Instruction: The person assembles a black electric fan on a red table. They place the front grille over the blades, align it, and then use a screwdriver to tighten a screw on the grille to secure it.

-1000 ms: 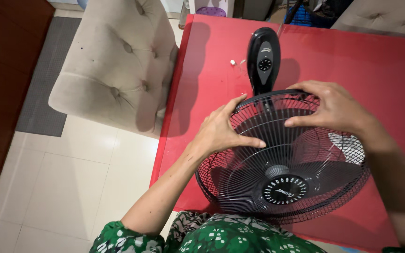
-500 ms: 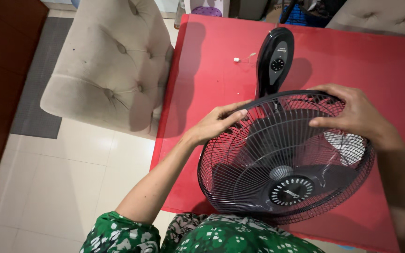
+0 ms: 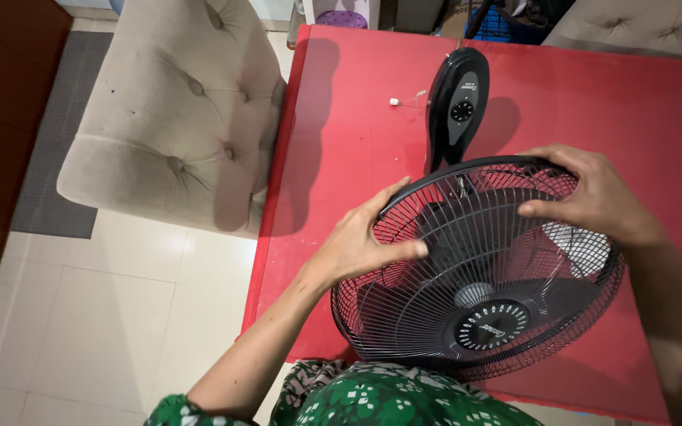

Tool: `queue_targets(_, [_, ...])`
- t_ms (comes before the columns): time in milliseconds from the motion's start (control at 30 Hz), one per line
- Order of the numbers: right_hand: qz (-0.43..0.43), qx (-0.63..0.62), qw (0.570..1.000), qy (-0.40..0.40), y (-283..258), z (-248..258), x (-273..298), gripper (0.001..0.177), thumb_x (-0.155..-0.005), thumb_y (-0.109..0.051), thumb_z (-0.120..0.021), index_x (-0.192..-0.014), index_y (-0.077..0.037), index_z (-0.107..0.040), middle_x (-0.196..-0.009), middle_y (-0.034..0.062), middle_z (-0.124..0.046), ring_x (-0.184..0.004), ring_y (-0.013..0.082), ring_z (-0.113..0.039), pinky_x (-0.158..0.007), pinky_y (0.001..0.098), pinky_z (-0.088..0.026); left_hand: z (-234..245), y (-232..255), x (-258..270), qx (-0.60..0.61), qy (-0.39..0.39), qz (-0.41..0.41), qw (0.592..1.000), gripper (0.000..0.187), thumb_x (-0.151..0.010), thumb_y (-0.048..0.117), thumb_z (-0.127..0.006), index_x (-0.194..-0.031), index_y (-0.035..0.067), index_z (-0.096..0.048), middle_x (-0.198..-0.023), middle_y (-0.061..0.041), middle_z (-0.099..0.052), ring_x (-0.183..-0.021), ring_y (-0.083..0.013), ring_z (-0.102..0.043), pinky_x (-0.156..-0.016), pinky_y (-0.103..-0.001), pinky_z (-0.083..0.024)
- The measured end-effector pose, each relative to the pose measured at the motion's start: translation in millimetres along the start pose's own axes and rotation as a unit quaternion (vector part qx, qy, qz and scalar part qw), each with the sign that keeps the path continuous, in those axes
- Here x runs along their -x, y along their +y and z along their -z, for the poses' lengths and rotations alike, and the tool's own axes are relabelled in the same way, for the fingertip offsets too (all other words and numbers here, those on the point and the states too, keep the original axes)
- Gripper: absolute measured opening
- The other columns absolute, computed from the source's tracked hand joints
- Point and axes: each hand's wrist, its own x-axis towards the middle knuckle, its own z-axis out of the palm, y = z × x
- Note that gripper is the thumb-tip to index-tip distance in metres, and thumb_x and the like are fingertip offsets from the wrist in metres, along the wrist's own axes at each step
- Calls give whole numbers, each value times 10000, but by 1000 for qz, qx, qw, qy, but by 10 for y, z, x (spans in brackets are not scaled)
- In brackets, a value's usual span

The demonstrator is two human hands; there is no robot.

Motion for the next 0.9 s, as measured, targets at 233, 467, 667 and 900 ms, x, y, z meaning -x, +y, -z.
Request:
queue_targets(233, [32, 31, 999, -13, -225, 54, -2, 848, -693, -441, -820, -1406, -43, -587, -1287, 187, -665, -1234, 346, -623, -1034, 474, -476, -20, -3, 23, 19, 34, 25, 999, 1113, -784, 603, -785, -1652, 132, -271, -1562, -255, -490, -1469, -387, -466, -1170, -510, -405])
queue_targets(467, [27, 142, 989, 43, -174, 11, 270, 870, -729, -482, -777, -1488, -127, -539, -1481, 209, -575, -1356, 406, -538, -1085, 492, -443, -17, -93, 36, -6, 67, 78, 995, 1252, -654, 614, -838, -1648, 194, -202, -1417, -273, -599, -1384, -399, -537, -1116, -520, -428])
queue_targets(667, [-156, -128, 971, 130, 533, -118, 1078, 764, -975, -406, -646, -1654, -98, -482, -1397, 264, -600, -1298, 437, -558, -1118, 485, -440, -29, -133, 28, 11, 78, 79, 994, 1246, -633, 630, -843, -1643, 200, -255, -1413, -270, -607, -1364, -384, -577, -1126, -498, -454])
queue_targets(900, [-198, -444, 852, 191, 1345, -511, 1378, 851, -1051, -660, -252, -1517, 24, -448, -1432, 151, -601, -1325, 253, -560, -1130, 408, -422, -3, -211, 8, -4, 86, 118, 989, 1016, -610, 543, -874, -1447, 91, -516, -1270, -189, -697, -1194, -304, -683, -989, -435, -552])
